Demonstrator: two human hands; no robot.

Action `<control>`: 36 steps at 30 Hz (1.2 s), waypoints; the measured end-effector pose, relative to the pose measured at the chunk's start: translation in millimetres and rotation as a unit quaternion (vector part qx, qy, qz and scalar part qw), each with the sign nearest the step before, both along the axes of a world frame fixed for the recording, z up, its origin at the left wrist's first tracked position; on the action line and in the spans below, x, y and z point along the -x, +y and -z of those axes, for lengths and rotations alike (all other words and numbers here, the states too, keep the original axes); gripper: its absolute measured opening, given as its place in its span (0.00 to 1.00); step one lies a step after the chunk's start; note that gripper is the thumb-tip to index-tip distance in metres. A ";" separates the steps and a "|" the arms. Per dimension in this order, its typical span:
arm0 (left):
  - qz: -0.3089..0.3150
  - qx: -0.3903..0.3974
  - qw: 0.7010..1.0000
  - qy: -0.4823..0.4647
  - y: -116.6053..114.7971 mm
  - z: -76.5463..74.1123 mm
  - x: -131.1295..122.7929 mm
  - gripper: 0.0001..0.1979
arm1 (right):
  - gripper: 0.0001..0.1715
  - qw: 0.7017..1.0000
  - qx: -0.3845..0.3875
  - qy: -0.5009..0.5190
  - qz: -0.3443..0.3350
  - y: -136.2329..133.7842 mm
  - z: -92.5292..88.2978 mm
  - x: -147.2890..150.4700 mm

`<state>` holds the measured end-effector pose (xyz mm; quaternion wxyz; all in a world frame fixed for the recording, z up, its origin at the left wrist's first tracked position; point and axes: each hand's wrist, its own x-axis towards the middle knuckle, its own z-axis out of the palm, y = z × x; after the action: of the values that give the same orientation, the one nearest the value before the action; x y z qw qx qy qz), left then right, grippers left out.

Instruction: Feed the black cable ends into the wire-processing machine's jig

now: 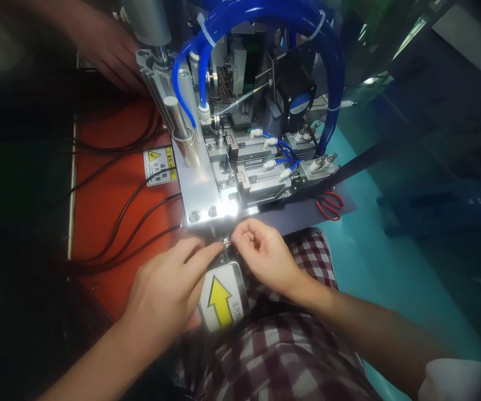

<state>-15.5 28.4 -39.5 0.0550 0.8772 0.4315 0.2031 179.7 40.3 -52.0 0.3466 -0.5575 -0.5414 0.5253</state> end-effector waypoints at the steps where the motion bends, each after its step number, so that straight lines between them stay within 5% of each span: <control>1: -0.003 0.001 1.000 -0.001 -0.6 0.8 0.1 0.15 | 0.08 1.000 0.006 0.001 0.003 0.5 1.0 -0.1; 8: 0.001 -0.002 1.000 -0.002 0.7 -0.7 0.8 0.15 | 0.13 0.989 0.141 -0.010 -0.041 11.0 -11.3 -4.8; 12: 0.007 -0.001 1.000 0.000 1.1 -0.7 0.6 0.15 | 0.13 0.996 0.082 -0.024 -0.012 9.6 -13.9 -3.4; 18: -0.015 -0.004 1.000 -0.006 -1.0 1.8 -0.2 0.15 | 0.11 0.988 0.133 0.046 0.065 5.9 -7.3 10.5; 26: -0.008 0.002 1.000 -0.002 1.6 -0.2 -0.1 0.15 | 0.07 0.998 -0.011 -0.058 0.031 -4.5 -3.8 9.9; 36: -0.012 0.015 1.000 -0.004 -0.3 3.0 1.1 0.15 | 0.20 0.974 0.206 0.095 -0.025 11.8 -0.8 -4.7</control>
<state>-16.5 28.1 -42.5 0.0672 0.8705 0.4445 0.2005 184.4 52.2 -51.2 0.2610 -0.5504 -0.3999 0.6848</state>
